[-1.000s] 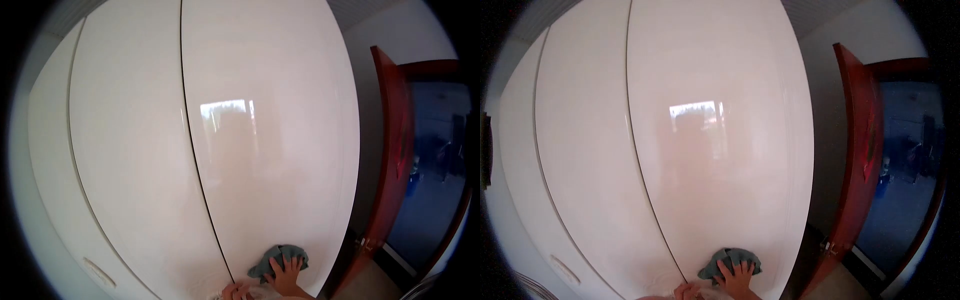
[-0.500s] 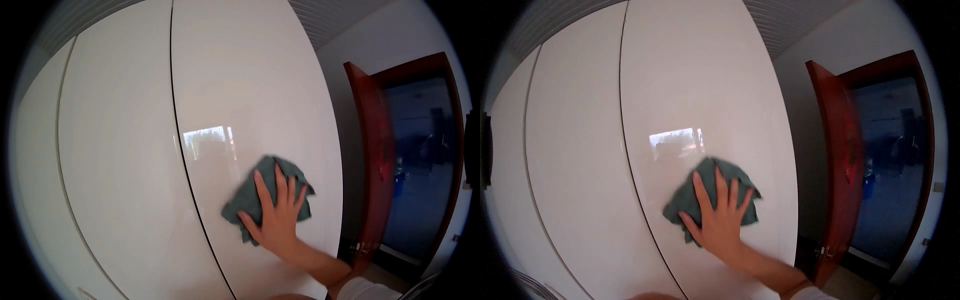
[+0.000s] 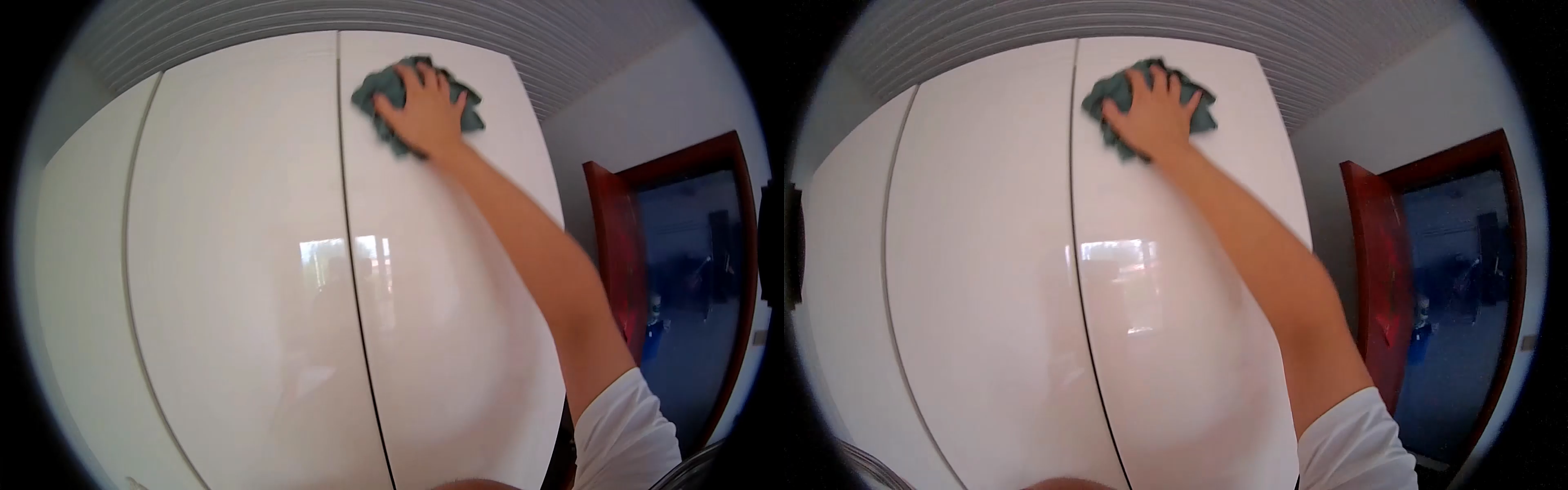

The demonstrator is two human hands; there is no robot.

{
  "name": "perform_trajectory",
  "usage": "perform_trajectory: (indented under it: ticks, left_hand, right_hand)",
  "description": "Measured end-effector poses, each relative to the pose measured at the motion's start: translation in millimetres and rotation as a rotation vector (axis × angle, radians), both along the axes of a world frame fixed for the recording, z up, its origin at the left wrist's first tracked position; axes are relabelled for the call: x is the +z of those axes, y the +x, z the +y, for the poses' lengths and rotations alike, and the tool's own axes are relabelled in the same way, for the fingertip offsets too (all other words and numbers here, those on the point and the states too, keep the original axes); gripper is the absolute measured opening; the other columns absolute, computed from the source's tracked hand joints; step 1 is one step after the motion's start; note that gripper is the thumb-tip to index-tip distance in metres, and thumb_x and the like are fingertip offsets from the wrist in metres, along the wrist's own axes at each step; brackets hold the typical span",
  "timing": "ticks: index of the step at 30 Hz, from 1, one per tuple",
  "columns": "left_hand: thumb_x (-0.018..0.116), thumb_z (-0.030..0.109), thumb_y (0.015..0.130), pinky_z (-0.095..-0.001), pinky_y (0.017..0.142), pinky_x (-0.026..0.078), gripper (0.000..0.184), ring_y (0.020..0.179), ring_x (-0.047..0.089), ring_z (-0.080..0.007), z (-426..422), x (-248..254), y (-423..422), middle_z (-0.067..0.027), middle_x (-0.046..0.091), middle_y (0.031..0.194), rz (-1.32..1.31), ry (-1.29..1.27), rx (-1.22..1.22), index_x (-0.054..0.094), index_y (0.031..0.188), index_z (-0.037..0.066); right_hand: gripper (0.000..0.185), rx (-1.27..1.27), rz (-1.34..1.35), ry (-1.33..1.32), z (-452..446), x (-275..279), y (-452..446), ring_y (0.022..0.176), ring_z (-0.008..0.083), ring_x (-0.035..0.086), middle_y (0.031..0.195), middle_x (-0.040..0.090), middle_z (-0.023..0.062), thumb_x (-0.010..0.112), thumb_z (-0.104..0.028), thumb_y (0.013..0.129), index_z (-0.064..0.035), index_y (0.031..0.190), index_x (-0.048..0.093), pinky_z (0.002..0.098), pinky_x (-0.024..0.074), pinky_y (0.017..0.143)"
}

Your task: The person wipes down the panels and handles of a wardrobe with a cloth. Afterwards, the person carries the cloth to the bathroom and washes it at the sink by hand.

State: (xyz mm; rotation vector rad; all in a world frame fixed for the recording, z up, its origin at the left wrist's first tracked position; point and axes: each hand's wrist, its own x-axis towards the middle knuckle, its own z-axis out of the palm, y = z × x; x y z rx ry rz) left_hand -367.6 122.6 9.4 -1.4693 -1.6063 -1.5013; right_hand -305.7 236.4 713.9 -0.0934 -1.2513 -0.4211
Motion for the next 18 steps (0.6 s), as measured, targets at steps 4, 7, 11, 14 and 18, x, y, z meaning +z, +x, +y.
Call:
perform_trajectory:
  ticks: [4,7,11,14,18]
  left_hand:
    - [0.074,0.004,0.085,-0.0460,0.092,0.053,0.030,0.107,0.068,-0.0334,-4.6,-3.1,-7.0,-0.0132,0.072,0.115,-0.021,0.001,-0.018,0.073,0.115,0.008]
    - [0.075,0.004,0.085,-0.0460,0.092,0.053,0.029,0.106,0.068,-0.0334,-5.2,-4.9,-5.1,-0.0133,0.072,0.115,-0.048,0.003,-0.018,0.073,0.114,0.008]
    - [0.075,0.004,0.085,-0.0459,0.092,0.053,0.029,0.106,0.068,-0.0334,-2.6,-10.5,-2.6,-0.0135,0.072,0.115,-0.076,-0.001,-0.014,0.073,0.114,0.008]
    - [0.075,0.004,0.085,-0.0459,0.092,0.054,0.029,0.106,0.068,-0.0333,8.8,-8.3,-2.1,-0.0136,0.072,0.115,-0.089,0.013,-0.013,0.073,0.114,0.008]
    - [0.075,0.004,0.085,-0.0458,0.092,0.054,0.028,0.106,0.068,-0.0333,34.6,-1.4,4.3,-0.0138,0.072,0.115,-0.107,0.030,0.012,0.073,0.113,0.008]
  right_hand:
    - [0.077,-0.065,0.039,-0.084,-21.9,47.8,-14.8,0.152,0.0380,0.033,0.163,0.041,0.0129,0.064,-0.066,0.086,-0.0253,0.150,0.052,0.0800,0.0206,0.114]
    - [0.078,-0.057,0.042,-0.078,-15.7,50.4,-11.4,0.152,0.0367,0.035,0.162,0.043,0.0118,0.064,-0.067,0.086,-0.0273,0.152,0.051,0.0783,0.0215,0.115]
    - [0.078,-0.043,0.002,-0.022,-5.6,57.4,-9.6,0.150,0.0391,0.036,0.163,0.041,0.0151,0.064,-0.064,0.085,-0.0238,0.151,0.052,0.0781,0.0206,0.116]
    - [0.078,-0.034,-0.027,0.008,7.8,65.7,-6.9,0.149,0.0384,0.038,0.162,0.042,0.0156,0.064,-0.064,0.085,-0.0236,0.150,0.053,0.0761,0.0220,0.116]
    - [0.077,-0.053,0.044,0.092,29.1,89.9,-24.7,0.148,0.0382,0.041,0.160,0.045,0.0157,0.063,-0.065,0.086,-0.0236,0.150,0.054,0.0714,0.0266,0.117]
